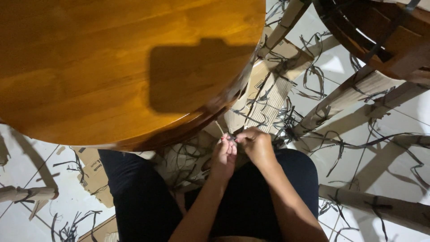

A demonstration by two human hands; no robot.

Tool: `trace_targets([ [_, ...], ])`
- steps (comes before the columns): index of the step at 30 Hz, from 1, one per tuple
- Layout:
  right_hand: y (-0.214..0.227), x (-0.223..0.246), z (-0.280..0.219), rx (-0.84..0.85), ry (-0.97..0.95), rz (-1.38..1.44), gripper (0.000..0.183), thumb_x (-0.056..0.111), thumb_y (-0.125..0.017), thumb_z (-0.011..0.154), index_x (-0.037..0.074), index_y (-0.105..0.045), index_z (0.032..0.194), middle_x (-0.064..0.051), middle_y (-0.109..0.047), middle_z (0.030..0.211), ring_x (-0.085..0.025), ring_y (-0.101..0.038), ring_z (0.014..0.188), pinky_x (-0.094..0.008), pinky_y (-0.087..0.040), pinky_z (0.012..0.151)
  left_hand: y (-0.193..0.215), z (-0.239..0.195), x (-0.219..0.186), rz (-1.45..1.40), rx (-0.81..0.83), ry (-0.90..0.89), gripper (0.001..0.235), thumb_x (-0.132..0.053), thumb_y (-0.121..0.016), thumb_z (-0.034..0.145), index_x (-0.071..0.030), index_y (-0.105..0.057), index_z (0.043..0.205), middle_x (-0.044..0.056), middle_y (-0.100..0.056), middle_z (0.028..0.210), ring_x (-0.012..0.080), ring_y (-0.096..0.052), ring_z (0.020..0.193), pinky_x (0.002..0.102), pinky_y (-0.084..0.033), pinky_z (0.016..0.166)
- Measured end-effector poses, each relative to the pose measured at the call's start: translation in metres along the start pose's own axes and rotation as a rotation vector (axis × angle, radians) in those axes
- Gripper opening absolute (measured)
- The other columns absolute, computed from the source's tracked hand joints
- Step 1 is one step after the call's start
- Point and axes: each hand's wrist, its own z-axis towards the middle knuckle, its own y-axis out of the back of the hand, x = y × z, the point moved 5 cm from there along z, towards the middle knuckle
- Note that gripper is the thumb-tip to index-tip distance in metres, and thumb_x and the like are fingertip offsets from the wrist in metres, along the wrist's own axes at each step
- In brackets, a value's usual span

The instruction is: The person sits on the floor and repairs a round wooden chair by hand. They repeatedly pull, adjust, and tuck a beige fabric or webbing into the underside of the chair seat, working around the perimeter to secure the material.

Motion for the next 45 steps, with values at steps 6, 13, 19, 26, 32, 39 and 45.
trace_targets([
  [6, 0.011, -0.017, -0.005, -0.112, -0.063, -0.134, 0.01, 0.013, -0.084, 0.08, 0.01, -0.074, 0.078, -0.009, -0.073, 0.076, -0.03, -0.073, 0.077, -0.039, -0.057, 0.072, 0.043, 0.058, 0.03, -0.009, -0.04, 0.017, 0.042, -0.046, -0.062, 0.1, -0.015, -0.061, 0.128, -0.001, -0.067, 0.127, 0.007, -0.064, 0.1, 0.022, -0.056, 0.093],
  [13, 0.006, 0.053, 0.003, 0.015, 0.182, 0.068, 0.013, 0.013, -0.076, 0.088, 0.005, -0.066, 0.085, -0.012, -0.072, 0.091, -0.038, -0.071, 0.088, -0.044, -0.057, 0.079, 0.015, 0.057, 0.011, -0.032, 0.023, -0.011, 0.026, -0.047, -0.055, 0.103, -0.023, -0.057, 0.11, -0.005, -0.066, 0.107, 0.0109, -0.055, 0.078, 0.021, -0.053, 0.071],
  [19, -0.006, 0.016, 0.004, -0.052, 0.088, 0.264, 0.008, 0.009, -0.071, 0.093, 0.006, -0.066, 0.087, -0.009, -0.071, 0.074, -0.026, -0.07, 0.074, -0.039, -0.055, 0.076, 0.003, 0.074, 0.005, -0.126, 0.088, -0.085, 0.013, -0.036, -0.055, 0.106, -0.024, -0.054, 0.103, -0.008, -0.053, 0.087, 0.0083, -0.048, 0.071, 0.017, -0.043, 0.063],
  [26, -0.023, -0.056, 0.005, -0.429, -0.405, 1.03, 0.008, -0.004, -0.056, 0.101, 0.001, -0.06, 0.096, -0.008, -0.057, 0.077, -0.012, -0.048, 0.053, -0.028, -0.047, 0.058, 0.0, 0.094, -0.016, -0.468, -0.088, -0.028, 0.03, -0.001, -0.061, 0.096, -0.022, -0.056, 0.075, -0.009, -0.054, 0.068, 0.0069, -0.049, 0.06, 0.009, -0.043, 0.06],
  [32, -0.037, -0.112, 0.029, -0.392, -0.599, 1.161, 0.016, -0.007, -0.046, 0.099, 0.005, -0.056, 0.098, -0.003, -0.054, 0.075, -0.007, -0.042, 0.051, -0.021, -0.043, 0.056, -0.023, 0.073, -0.047, -0.584, -0.215, 0.018, 0.031, -0.004, -0.06, 0.092, -0.02, -0.058, 0.066, -0.01, -0.052, 0.06, 0.0096, -0.048, 0.054, 0.014, -0.05, 0.055],
  [39, -0.041, -0.112, 0.031, -0.38, -0.557, 1.251, 0.01, -0.006, -0.052, 0.1, 0.002, -0.057, 0.101, -0.007, -0.053, 0.08, -0.009, -0.039, 0.055, -0.025, -0.044, 0.056, 0.021, 0.078, -0.008, -0.532, -0.081, -0.064, 0.013, -0.011, -0.077, 0.092, -0.021, -0.069, 0.096, -0.012, -0.063, 0.089, 0.0083, -0.052, 0.076, 0.015, -0.052, 0.072],
  [45, -0.035, -0.101, 0.013, -0.399, -0.573, 1.272, 0.006, -0.001, -0.058, 0.1, 0.001, -0.058, 0.106, -0.011, -0.061, 0.082, -0.011, -0.049, 0.057, -0.028, -0.056, 0.063, 0.005, 0.037, 0.008, 0.037, -0.039, -0.138, 0.074, -0.039, -0.085, 0.089, -0.009, -0.05, 0.148, 0.004, -0.06, 0.135, 0.0108, -0.055, 0.111, 0.021, -0.052, 0.093],
])
